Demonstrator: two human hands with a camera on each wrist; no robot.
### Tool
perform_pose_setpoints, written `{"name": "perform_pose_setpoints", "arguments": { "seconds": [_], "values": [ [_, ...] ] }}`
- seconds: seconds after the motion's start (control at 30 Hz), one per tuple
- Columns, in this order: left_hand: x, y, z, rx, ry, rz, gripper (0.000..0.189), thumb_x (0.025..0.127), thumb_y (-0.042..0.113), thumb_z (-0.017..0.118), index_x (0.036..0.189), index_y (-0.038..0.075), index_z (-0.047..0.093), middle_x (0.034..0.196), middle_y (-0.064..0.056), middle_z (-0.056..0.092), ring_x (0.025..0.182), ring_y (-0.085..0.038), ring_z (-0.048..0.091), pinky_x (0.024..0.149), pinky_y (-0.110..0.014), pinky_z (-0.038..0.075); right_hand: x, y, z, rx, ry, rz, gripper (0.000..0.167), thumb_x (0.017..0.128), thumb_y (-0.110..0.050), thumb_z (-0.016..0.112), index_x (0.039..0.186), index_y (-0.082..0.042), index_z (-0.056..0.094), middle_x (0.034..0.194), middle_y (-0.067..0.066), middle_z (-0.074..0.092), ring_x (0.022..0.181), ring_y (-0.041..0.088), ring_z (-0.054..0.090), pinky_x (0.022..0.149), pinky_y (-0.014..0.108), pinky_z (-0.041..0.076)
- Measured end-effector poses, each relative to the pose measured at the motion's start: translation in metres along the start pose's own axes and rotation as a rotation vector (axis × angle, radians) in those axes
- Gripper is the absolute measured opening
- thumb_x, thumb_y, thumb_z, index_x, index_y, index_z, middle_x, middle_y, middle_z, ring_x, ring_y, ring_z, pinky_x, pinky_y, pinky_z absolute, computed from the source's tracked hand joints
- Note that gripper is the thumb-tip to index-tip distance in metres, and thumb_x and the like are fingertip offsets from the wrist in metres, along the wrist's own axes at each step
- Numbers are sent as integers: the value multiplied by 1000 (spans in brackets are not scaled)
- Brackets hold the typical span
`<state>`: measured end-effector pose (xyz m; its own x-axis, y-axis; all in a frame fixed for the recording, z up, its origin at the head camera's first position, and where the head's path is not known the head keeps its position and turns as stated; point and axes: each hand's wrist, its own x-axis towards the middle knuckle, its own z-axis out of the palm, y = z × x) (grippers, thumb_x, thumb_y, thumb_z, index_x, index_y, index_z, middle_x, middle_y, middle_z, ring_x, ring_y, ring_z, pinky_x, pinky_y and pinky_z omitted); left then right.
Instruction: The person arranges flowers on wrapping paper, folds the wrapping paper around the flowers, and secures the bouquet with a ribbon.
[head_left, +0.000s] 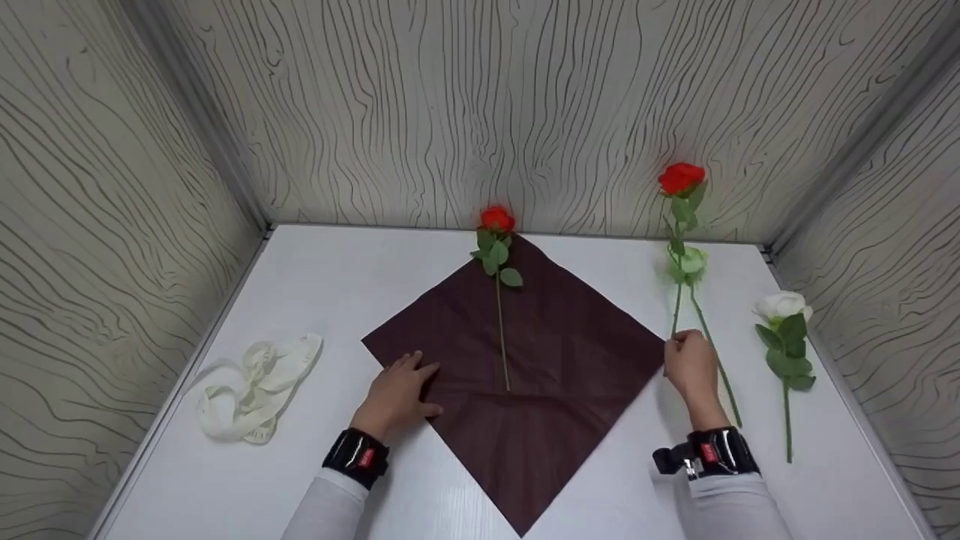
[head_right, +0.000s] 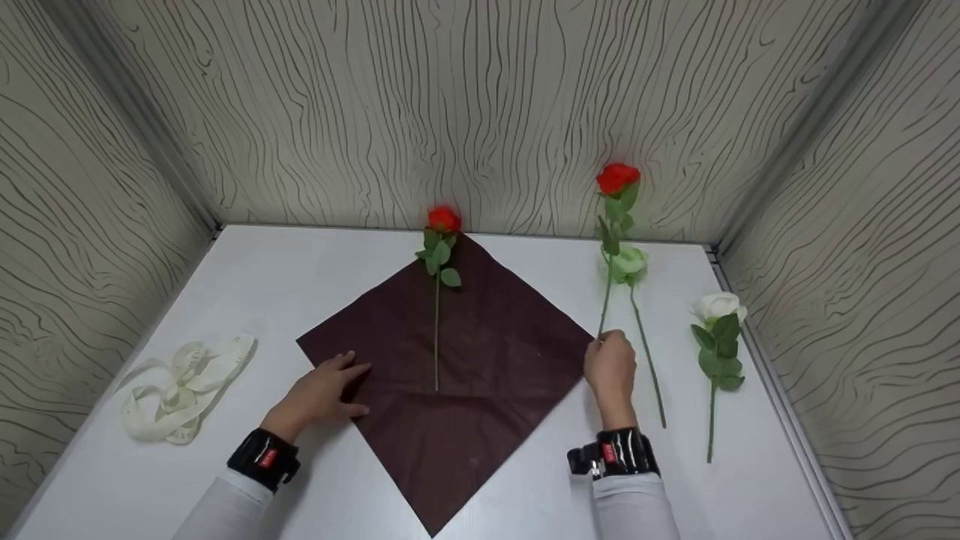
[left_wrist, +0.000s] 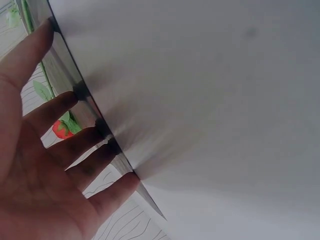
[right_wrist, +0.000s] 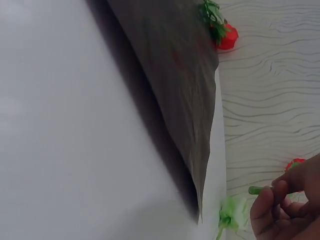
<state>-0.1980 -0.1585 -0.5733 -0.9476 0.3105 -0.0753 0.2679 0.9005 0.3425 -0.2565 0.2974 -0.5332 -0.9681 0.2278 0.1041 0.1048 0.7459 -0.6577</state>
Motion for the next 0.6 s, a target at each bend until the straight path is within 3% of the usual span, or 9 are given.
{"name": "perform_pose_setpoints", "arguments": {
  "seconds": [0.33,0.6],
  "values": [
    [0,-1,2,14,8,0,73,80,43,80,139,9,56,147,-26,41,136,-42,37,106,-53,35,-6,-42,41,102,-109,-45,26,98,-8,48,113,13,52,88,19,63,58,16,57,57,29,46],
    [1,0,1,2,6,2,74,80,43,80,139,7,55,147,-26,40,136,-43,36,107,-53,34,-13,-67,73,175,-139,-72,22,98,-6,51,113,10,53,86,16,63,55,13,57,53,27,46]
  ]
}}
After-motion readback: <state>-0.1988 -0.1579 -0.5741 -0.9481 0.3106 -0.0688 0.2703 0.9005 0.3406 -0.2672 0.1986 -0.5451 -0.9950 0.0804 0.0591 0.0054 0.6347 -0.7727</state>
